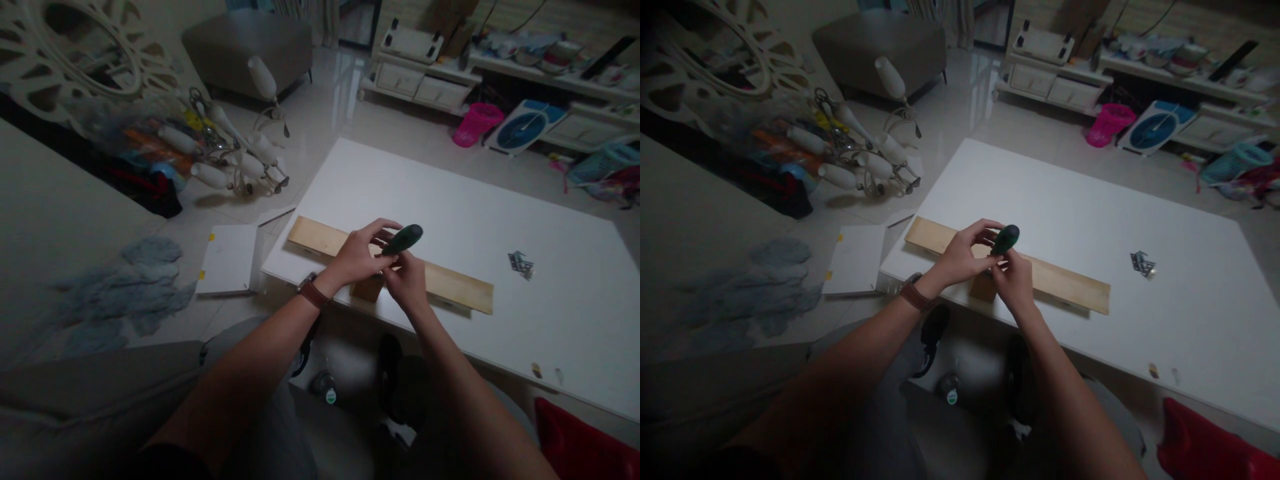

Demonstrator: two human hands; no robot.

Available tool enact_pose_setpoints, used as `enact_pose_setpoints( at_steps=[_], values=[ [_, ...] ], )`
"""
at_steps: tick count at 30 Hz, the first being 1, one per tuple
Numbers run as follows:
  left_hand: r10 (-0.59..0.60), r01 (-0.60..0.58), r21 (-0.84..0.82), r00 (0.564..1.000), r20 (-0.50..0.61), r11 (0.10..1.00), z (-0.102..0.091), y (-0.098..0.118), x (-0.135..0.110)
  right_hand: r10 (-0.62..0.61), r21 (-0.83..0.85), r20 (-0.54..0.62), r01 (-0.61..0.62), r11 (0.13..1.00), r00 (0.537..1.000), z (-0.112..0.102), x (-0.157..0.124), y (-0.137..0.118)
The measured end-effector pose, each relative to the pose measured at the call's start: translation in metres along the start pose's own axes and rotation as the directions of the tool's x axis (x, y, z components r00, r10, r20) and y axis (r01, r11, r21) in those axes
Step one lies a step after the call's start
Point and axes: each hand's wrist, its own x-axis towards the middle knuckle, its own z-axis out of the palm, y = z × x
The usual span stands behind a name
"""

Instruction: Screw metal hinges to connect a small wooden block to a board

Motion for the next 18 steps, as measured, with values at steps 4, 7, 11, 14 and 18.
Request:
enact_pose_setpoints(
  at_steps=[4,7,11,14,18],
  values=[
    [0.007,-0.007,0.007,1.000,0.005,1.000,0.0007,-0.0005,-0.0003,0.005,0.024,0.009,-0.005,1.000,1.000,-0.0007,-0.0005,-0.0017],
    [0.019,-0.018,0.032,1.000,-0.019,0.999,0.0001,-0.0017,0.0002,0.014,0.038,0.043,-0.016,0.999,0.999,-0.0006,0.0018,-0.0018],
    [0.020,-0.017,0.087,0.999,-0.040,0.996,-0.0016,-0.0016,0.0015,0.030,0.018,0.026,-0.030,0.999,0.999,-0.0002,0.0046,-0.0011],
    [0.005,-0.002,0.098,0.999,-0.032,0.995,-0.0025,-0.0006,0.0020,0.006,0.014,0.004,-0.006,1.000,1.000,-0.0005,0.0051,-0.0024],
    [0.006,-0.005,0.080,1.000,-0.008,0.997,-0.0029,-0.0004,0.0017,-0.010,0.036,0.020,0.010,0.999,1.000,-0.0013,0.0048,-0.0070]
  ],
)
